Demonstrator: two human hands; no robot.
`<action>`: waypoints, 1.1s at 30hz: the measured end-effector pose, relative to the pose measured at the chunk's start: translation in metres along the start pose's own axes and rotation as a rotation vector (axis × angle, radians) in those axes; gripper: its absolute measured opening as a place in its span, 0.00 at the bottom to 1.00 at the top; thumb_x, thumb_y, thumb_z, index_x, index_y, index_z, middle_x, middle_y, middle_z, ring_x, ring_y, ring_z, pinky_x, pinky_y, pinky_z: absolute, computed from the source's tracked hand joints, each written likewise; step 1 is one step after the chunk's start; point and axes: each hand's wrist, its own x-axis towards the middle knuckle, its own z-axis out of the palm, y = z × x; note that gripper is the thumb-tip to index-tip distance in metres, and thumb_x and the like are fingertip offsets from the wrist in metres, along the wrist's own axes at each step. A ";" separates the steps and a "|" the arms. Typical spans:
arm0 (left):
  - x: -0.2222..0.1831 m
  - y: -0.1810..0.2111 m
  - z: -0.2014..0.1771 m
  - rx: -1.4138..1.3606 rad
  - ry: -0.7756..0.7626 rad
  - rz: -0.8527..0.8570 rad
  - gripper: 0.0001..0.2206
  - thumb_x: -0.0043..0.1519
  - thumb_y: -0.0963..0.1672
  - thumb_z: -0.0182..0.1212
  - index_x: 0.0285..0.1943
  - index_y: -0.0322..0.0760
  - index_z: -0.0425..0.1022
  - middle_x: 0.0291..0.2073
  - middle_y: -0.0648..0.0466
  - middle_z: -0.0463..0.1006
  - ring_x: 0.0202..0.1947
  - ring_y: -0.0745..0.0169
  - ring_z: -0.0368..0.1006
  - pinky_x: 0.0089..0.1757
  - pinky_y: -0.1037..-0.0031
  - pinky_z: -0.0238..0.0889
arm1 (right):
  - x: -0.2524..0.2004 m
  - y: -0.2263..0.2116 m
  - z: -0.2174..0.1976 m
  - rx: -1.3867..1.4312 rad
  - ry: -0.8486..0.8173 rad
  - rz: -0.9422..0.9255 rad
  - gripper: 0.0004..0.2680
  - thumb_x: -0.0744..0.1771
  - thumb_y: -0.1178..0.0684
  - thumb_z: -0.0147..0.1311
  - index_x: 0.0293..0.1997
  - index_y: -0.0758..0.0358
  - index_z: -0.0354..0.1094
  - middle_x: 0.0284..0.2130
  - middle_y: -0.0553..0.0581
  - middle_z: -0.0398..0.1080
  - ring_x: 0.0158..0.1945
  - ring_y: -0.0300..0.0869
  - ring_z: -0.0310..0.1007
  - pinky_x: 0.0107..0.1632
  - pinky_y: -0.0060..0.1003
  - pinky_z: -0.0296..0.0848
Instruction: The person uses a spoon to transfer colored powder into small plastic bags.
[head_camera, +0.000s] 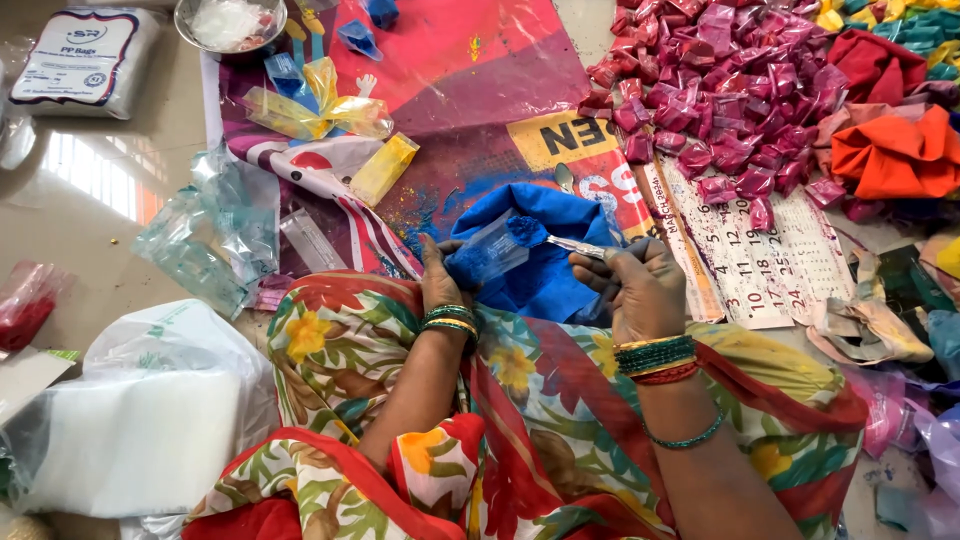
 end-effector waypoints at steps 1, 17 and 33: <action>0.003 -0.003 -0.002 -0.001 0.001 0.000 0.27 0.62 0.63 0.47 0.41 0.42 0.74 0.31 0.55 0.80 0.27 0.64 0.76 0.25 0.71 0.67 | 0.000 0.003 0.000 0.000 -0.001 0.000 0.05 0.68 0.67 0.46 0.35 0.66 0.57 0.34 0.71 0.74 0.38 0.54 0.82 0.39 0.40 0.84; -0.031 0.014 0.019 0.233 -0.288 -0.448 0.33 0.53 0.68 0.55 0.50 0.47 0.73 0.31 0.54 0.78 0.23 0.56 0.72 0.21 0.71 0.60 | -0.019 -0.016 0.025 -1.043 -0.570 -0.781 0.04 0.67 0.66 0.55 0.37 0.69 0.63 0.42 0.62 0.77 0.33 0.42 0.74 0.35 0.36 0.73; -0.019 0.010 0.004 -0.013 -0.383 -0.463 0.21 0.60 0.51 0.72 0.56 0.37 0.75 0.41 0.49 0.82 0.35 0.53 0.78 0.29 0.71 0.68 | -0.012 -0.017 0.000 -0.748 -0.376 -0.645 0.03 0.71 0.65 0.50 0.42 0.66 0.61 0.46 0.62 0.75 0.39 0.39 0.77 0.39 0.29 0.76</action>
